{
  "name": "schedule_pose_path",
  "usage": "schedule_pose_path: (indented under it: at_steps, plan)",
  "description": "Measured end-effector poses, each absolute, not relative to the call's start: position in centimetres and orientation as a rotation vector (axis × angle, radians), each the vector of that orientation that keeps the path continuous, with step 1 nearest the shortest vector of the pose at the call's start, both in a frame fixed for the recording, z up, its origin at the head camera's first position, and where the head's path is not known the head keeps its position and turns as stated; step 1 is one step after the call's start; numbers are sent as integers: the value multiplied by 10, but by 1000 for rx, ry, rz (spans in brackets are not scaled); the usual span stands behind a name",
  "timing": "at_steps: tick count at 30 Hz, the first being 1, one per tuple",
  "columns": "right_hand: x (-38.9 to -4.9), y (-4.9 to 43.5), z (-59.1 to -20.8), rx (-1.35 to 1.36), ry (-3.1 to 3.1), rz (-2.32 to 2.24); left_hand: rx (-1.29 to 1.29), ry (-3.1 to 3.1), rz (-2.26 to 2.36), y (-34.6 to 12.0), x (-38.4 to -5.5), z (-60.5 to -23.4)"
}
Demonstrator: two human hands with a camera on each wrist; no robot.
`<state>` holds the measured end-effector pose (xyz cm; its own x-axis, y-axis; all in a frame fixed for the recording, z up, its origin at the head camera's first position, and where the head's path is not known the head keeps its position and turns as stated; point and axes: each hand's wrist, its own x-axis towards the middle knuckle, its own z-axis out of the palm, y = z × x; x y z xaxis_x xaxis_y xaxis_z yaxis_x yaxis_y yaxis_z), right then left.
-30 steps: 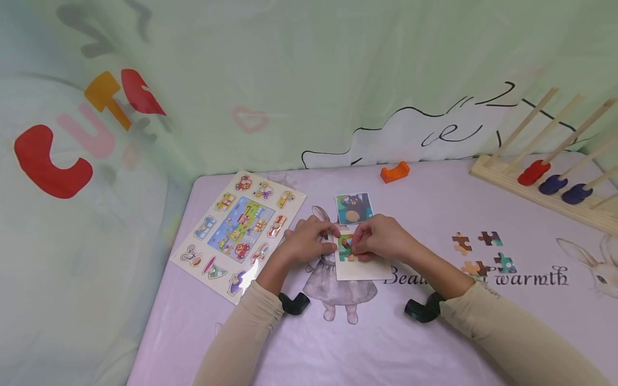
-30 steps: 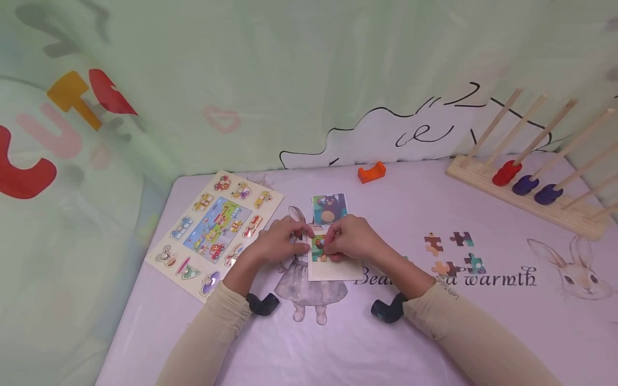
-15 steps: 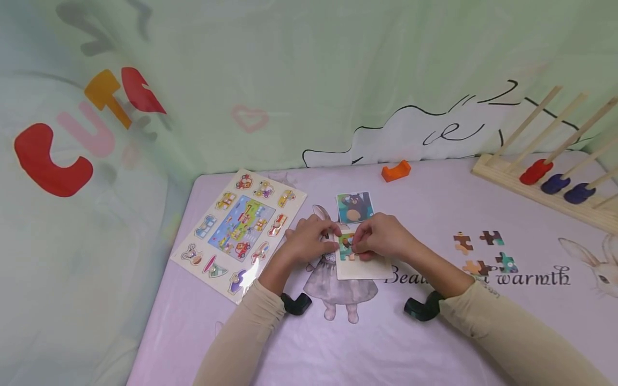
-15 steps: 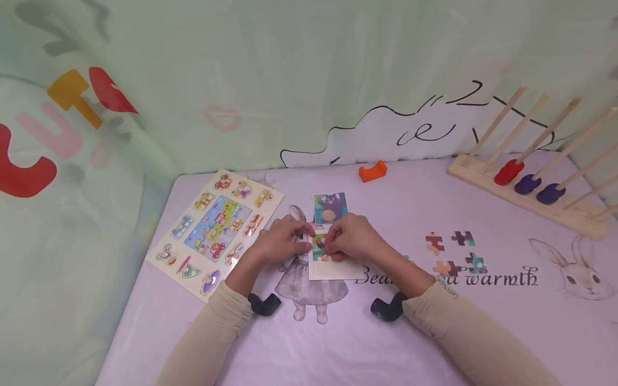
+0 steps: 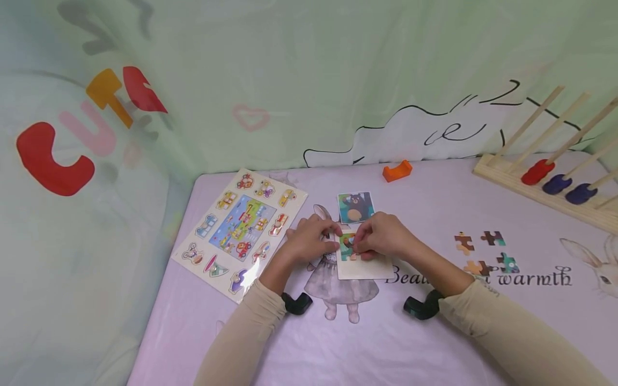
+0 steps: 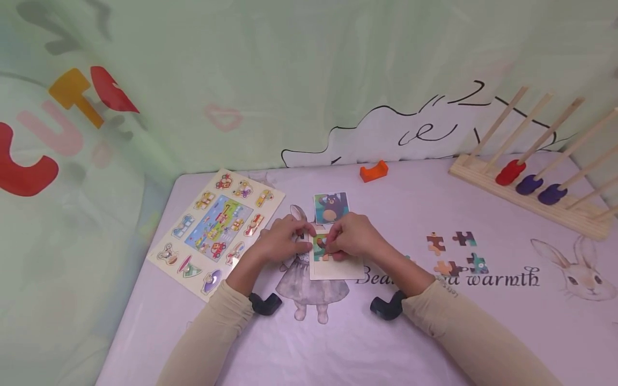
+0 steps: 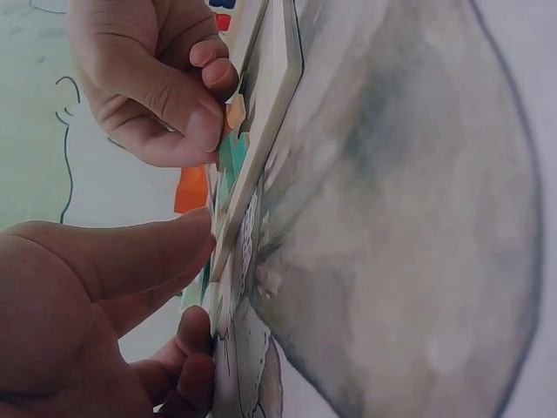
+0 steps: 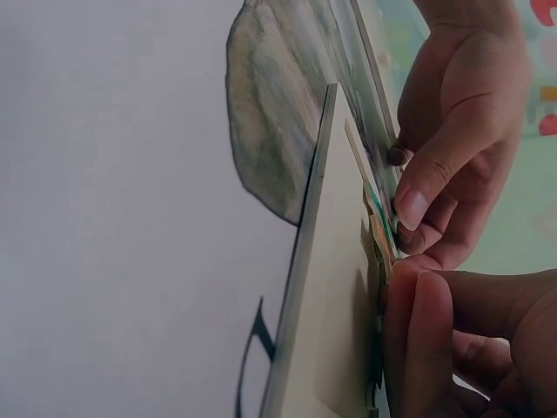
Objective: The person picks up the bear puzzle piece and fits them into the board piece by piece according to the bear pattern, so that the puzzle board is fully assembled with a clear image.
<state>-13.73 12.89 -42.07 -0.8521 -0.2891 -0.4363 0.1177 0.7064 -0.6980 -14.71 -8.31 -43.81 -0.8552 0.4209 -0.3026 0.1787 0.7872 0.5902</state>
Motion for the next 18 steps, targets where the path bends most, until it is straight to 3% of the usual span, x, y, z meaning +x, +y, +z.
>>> schedule_pose_path:
  at_steps: [18]
  plan:
    - [-135,123,-421,-136,2470,-970,400,2638,719,-75,-143,-437]
